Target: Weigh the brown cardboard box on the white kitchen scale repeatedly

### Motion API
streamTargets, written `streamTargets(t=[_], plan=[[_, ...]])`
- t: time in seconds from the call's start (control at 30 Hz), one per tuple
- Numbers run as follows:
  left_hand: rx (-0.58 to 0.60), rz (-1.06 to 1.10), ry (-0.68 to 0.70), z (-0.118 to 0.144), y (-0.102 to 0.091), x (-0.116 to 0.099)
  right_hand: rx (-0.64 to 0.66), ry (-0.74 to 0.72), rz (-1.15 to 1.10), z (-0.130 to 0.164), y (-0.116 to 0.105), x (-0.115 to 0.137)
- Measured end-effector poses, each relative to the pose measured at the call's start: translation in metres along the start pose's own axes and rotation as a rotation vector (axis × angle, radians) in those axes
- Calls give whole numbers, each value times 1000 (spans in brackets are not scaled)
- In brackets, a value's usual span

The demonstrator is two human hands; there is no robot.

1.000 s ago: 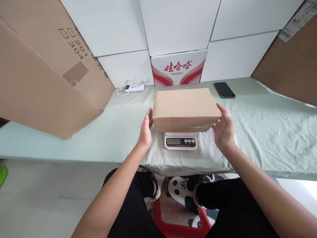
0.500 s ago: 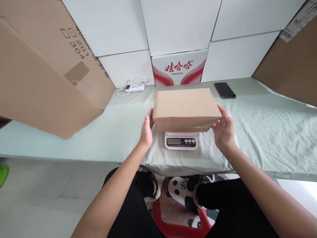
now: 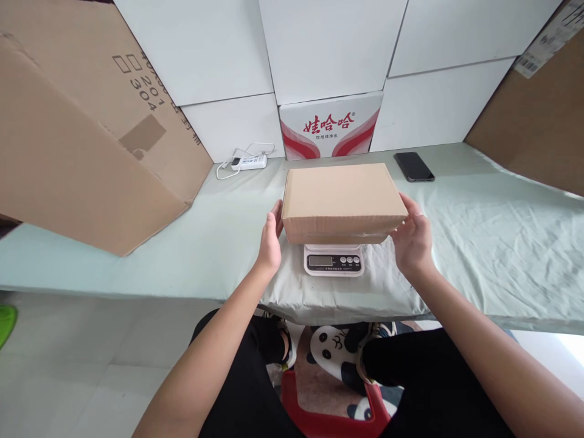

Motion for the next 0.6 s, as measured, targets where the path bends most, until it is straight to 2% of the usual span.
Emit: streamTargets(t=[0.1, 0.33, 0.6], plan=[[-1, 0, 4, -1, 0, 0, 19, -13, 21, -1, 0, 0], [-6, -1, 0, 0, 0, 1, -14, 28, -89, -1, 1, 0], [5, -4, 9, -1, -1, -1, 26, -17, 17, -2, -2, -4]])
Point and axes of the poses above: each hand's wrist, its own z-axis away from the middle knuckle, its own y-axis out of the palm, x = y × z, the point moved 3 cm from there along -z, towards the middle knuckle, and after that the axes turned 9 degrees about y, right-handed, at the moved point
